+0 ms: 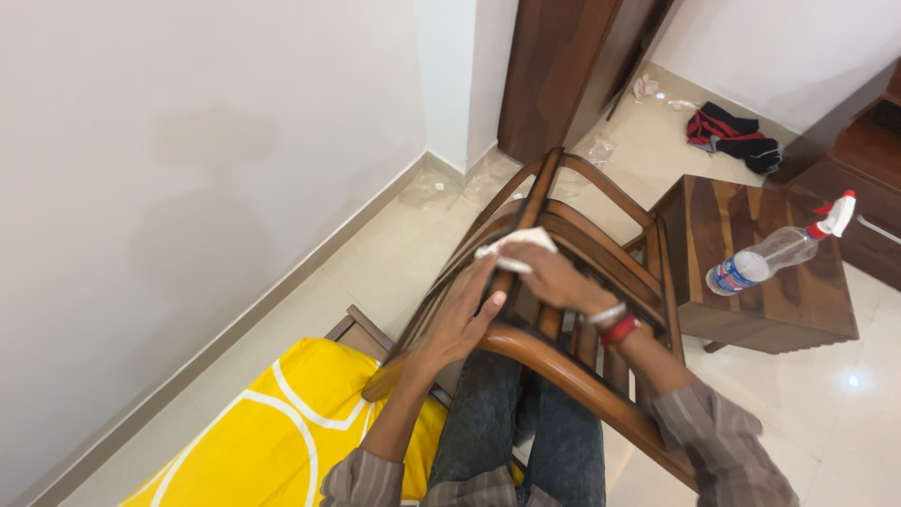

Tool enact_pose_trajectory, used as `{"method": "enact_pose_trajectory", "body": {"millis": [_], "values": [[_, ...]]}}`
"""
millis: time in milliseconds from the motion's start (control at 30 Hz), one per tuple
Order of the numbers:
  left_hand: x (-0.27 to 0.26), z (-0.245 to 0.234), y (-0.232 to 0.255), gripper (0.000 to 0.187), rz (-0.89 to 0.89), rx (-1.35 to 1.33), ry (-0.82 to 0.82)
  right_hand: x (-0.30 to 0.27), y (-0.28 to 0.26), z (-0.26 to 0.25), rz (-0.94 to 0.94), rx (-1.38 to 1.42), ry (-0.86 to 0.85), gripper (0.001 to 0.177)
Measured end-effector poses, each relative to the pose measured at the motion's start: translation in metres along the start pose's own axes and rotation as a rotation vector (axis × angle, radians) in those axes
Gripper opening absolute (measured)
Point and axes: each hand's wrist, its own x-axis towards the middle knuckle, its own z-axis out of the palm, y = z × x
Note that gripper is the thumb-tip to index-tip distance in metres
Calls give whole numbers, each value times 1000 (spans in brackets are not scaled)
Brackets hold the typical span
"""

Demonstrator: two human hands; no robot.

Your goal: The person wipes a wooden chair with a white cloth while seated. They spray the chair with a cleaning solution from a spray bottle and continue wiping the slats and frame. The chair remains on the floor throughout the task.

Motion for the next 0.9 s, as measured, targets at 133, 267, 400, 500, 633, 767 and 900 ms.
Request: {"method": "enact_pose_trajectory", "body": {"millis": [133,267,400,500,633,767,900], "values": [[-4,-2,3,77,34,-89,39,-40,-50,7,-127,116,-90,46],[-3,-2,5,79,-15,-104,21,-39,-44,1,-258,201,-88,42],[-1,0,8,76,2,-45,28,-14,14,-10,-55,33,17,54],[-2,1,6,73,-40,-55,10,3,63,-19,51,-74,90,47],[-2,0,0,71,-12,-149,72,12,81,-6,5,-204,195,47],[-3,2,-1,79,-16,-247,204,8,32,4,201,53,-77,44],[-6,4,-4,87,17,-412,318,-22,-37,5,50,234,-191,45]]}}
